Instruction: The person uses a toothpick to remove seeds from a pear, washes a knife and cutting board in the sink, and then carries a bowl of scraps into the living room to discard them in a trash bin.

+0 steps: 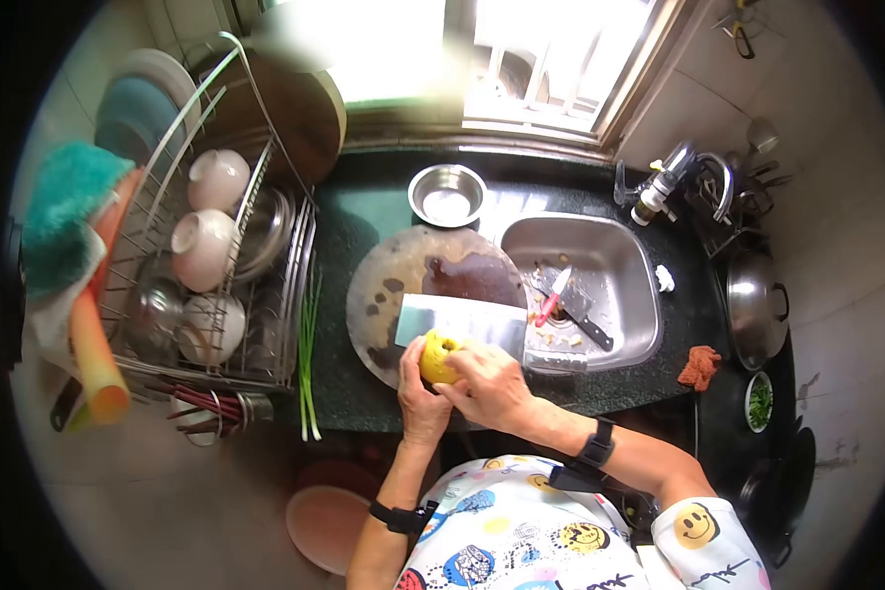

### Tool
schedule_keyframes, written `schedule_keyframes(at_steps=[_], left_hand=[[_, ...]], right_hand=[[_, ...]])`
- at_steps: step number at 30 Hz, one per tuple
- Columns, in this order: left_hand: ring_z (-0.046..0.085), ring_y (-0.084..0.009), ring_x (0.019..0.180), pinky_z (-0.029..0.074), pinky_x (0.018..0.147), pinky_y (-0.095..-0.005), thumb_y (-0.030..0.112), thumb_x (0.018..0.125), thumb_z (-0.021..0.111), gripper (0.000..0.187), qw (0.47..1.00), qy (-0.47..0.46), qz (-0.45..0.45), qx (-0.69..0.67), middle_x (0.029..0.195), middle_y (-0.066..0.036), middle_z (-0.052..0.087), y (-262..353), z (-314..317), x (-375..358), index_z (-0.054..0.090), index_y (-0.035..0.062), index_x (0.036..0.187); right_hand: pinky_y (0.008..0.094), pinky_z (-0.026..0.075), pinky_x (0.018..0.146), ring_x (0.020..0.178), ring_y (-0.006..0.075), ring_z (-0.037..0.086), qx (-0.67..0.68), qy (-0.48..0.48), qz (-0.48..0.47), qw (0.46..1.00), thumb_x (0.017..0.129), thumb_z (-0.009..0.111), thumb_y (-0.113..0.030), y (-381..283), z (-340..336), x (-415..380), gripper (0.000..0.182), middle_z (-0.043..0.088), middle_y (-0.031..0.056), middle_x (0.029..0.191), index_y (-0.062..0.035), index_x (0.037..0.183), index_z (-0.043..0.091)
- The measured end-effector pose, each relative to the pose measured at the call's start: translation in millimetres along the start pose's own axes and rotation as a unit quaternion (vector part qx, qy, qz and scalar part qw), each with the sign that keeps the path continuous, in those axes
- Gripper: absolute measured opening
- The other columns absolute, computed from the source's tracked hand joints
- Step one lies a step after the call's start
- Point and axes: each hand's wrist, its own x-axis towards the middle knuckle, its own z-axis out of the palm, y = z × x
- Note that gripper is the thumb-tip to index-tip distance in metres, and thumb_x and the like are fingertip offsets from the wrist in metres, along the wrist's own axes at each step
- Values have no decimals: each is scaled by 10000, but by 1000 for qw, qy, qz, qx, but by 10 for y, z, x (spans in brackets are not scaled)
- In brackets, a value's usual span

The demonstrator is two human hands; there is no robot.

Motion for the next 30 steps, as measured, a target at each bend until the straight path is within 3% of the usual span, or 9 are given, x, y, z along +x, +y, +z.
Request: schedule_keyframes(at_steps=[3,6,9,11,20,23,27,28,30], left_hand=[[473,-384,1216,403,1020,-450,257,635,865,855,999,-50,-11,3,1306,-195,486,2,-76,-7,413,40,1328],[463,-384,1230,399,1026,-452,198,630,865,899,997,-77,-25,15,1306,-201,480,25,-105,-1,366,52,1364],[485,-384,1213,410,1014,-448,184,631,867,937,995,-89,-32,40,1293,-215,491,29,-113,-3,333,43,1387],[515,-385,1182,429,996,-436,208,605,888,993,997,-64,-43,-11,1283,-227,497,-55,-86,-17,315,24,1394],[520,-342,1201,430,1018,-425,142,633,883,1100,1000,-20,6,0,1336,-228,473,115,19,509,184,27,1475],[461,-322,1279,406,1049,-429,81,662,859,1107,997,-14,-50,-62,1409,-225,419,207,102,828,127,37,1490],[437,-319,1299,394,1064,-439,12,676,827,959,998,24,-52,-9,1409,-212,412,237,130,932,269,20,1456],[446,-314,1291,401,1056,-435,4,699,804,823,996,38,-71,-25,1393,-191,433,217,108,888,378,4,1403],[456,-308,1281,409,1045,-428,0,712,789,771,995,41,-93,-1,1391,-179,440,131,18,715,405,-6,1381]], right_hand=[[430,505,727,821,350,610,7,-10,75,997,666,827,-199,54,-158,-72,479,594,166,897,-16,1021,564],[435,494,816,930,367,598,-34,6,31,999,637,846,-214,112,-215,-1,664,581,203,1011,-14,1176,515],[436,449,949,1095,388,551,9,-57,81,995,615,854,-227,271,-107,56,859,535,244,1184,-24,1328,420],[452,426,996,1163,406,523,151,-197,159,956,617,861,-257,387,-77,172,956,514,252,1254,-23,1388,345],[385,441,1006,1163,340,556,215,-120,84,965,581,859,-236,709,-234,629,914,545,228,1244,4,1348,424],[350,451,990,1139,242,573,281,-113,166,939,590,869,-265,910,-325,925,890,578,177,1214,-9,1335,454],[331,446,982,1109,190,555,309,-59,218,924,625,886,-235,1295,-293,1283,912,582,144,1167,-3,1369,413],[333,451,978,1095,193,569,264,-17,193,945,615,887,-221,1427,-250,1383,915,595,156,1149,-1,1365,411],[351,453,983,1098,225,581,214,8,186,959,585,892,-242,1729,-146,1630,936,609,167,1143,-32,1365,419]])
